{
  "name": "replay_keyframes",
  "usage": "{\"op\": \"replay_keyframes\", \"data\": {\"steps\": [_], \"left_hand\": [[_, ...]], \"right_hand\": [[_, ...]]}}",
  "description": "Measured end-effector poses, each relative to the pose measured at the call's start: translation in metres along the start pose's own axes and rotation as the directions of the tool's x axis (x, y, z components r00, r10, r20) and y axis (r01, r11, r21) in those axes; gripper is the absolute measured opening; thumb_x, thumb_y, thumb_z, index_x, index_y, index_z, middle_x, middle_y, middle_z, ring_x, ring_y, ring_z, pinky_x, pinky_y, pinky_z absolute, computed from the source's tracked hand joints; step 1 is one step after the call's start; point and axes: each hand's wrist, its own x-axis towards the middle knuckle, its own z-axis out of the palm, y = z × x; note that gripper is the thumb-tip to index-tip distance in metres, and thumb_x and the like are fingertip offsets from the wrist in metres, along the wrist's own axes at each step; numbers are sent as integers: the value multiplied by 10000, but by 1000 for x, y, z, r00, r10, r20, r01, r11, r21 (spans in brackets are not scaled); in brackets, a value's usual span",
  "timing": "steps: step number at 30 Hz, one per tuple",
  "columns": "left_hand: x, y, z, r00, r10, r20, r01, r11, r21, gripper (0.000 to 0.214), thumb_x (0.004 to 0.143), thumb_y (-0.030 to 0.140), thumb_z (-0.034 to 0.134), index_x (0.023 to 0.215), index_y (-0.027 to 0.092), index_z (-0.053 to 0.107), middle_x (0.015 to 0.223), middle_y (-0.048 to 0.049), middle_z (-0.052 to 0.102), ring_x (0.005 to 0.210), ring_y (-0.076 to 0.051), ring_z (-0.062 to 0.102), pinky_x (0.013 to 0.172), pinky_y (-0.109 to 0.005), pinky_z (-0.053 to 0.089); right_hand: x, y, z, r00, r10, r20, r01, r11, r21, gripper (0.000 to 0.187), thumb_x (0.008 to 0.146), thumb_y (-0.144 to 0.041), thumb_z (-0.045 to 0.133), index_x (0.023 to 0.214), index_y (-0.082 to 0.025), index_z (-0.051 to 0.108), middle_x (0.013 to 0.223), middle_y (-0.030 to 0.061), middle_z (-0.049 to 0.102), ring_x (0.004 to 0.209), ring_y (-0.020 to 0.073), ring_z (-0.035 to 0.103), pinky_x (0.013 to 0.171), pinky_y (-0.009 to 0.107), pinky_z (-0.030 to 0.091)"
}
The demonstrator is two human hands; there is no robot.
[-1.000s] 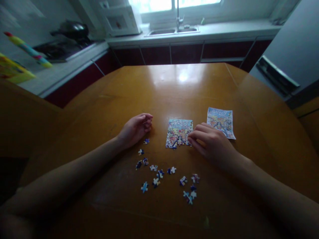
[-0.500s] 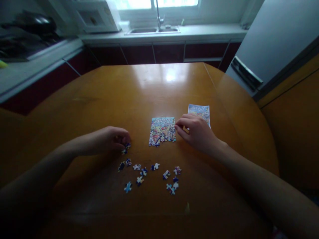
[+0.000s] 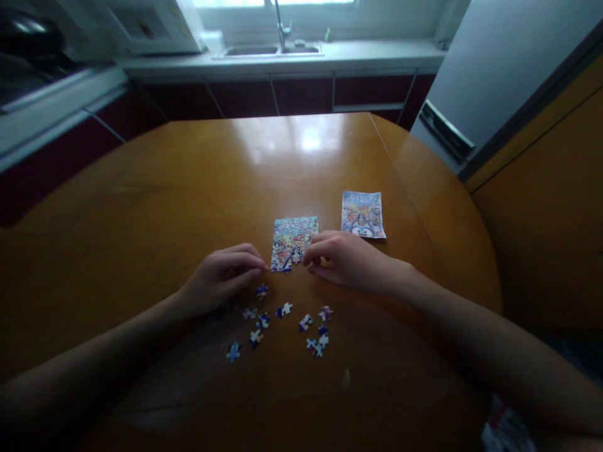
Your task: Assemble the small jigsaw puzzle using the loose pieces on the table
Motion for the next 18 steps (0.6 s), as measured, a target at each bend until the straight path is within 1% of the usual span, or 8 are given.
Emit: {"op": "replay_keyframes", "data": {"steps": [2, 4, 8, 10, 11, 12, 15, 18], "left_hand": [[0, -1, 1, 991, -17, -133, 18, 1000, 9, 133, 922, 243, 587, 925, 179, 704, 844, -32, 636, 747, -125, 576, 657, -237, 443], [0, -1, 0, 974, -63, -216, 66, 998, 6, 160, 925, 268, 570, 902, 176, 699, 815, -28, 624, 726, -129, 563, 643, -244, 429], [0, -2, -1, 958, -141, -248, 141, 990, -20, 229, 940, 327, 519, 933, 179, 694, 818, -29, 625, 772, -153, 574, 701, -271, 443], [0, -3, -1, 958, -152, -244, 146, 988, -42, 270, 958, 349, 479, 969, 182, 692, 823, -27, 630, 785, -157, 576, 737, -281, 448], [-1, -3, 0, 959, -151, -241, 142, 988, -55, 293, 968, 358, 457, 980, 182, 691, 823, -27, 629, 788, -157, 575, 751, -284, 448], [-1, -4, 0, 959, -147, -242, 135, 989, -67, 317, 980, 366, 434, 987, 182, 692, 823, -27, 628, 792, -157, 573, 763, -287, 447], [-2, -8, 1, 959, -138, -248, 116, 988, -101, 382, 1005, 394, 382, 990, 177, 696, 817, -32, 620, 801, -158, 566, 783, -291, 444], [-2, -11, 3, 952, -154, -264, 122, 984, -132, 416, 1015, 416, 360, 997, 177, 700, 810, -32, 610, 784, -154, 553, 769, -287, 440]], "right_hand": [[-6, -16, -1, 990, 9, 139, -8, 1000, -10, 91, 866, -129, 615, 898, -188, 677, 919, 37, 651, 813, 141, 580, 717, 262, 435], [-14, -32, 0, 973, 11, 230, 4, 998, -65, 73, 860, -136, 627, 838, -194, 666, 882, 29, 642, 783, 142, 574, 697, 261, 429], [-37, -51, 15, 963, 46, 265, -8, 989, -145, 109, 875, -138, 612, 804, -211, 650, 830, 12, 628, 735, 138, 562, 678, 259, 422], [-50, -56, 28, 967, 204, 151, -170, 963, -209, 166, 897, -194, 604, 731, -198, 611, 785, 15, 612, 676, 136, 540, 624, 264, 412], [-56, -57, 35, 959, 268, 98, -241, 944, -225, 146, 893, -203, 609, 747, -194, 610, 801, 22, 616, 684, 141, 545, 627, 268, 419], [-62, -59, 42, 942, 324, 88, -297, 927, -228, 114, 883, -214, 623, 772, -192, 612, 822, 30, 621, 711, 152, 559, 645, 275, 432], [-75, -59, 58, 916, 397, 53, -382, 906, -183, 86, 870, -235, 643, 809, -193, 599, 863, 36, 621, 769, 175, 573, 683, 296, 453], [-80, -58, 63, 899, 437, 21, -431, 894, -125, 46, 881, -190, 608, 837, -193, 596, 885, 38, 614, 793, 178, 571, 710, 305, 463]]}}
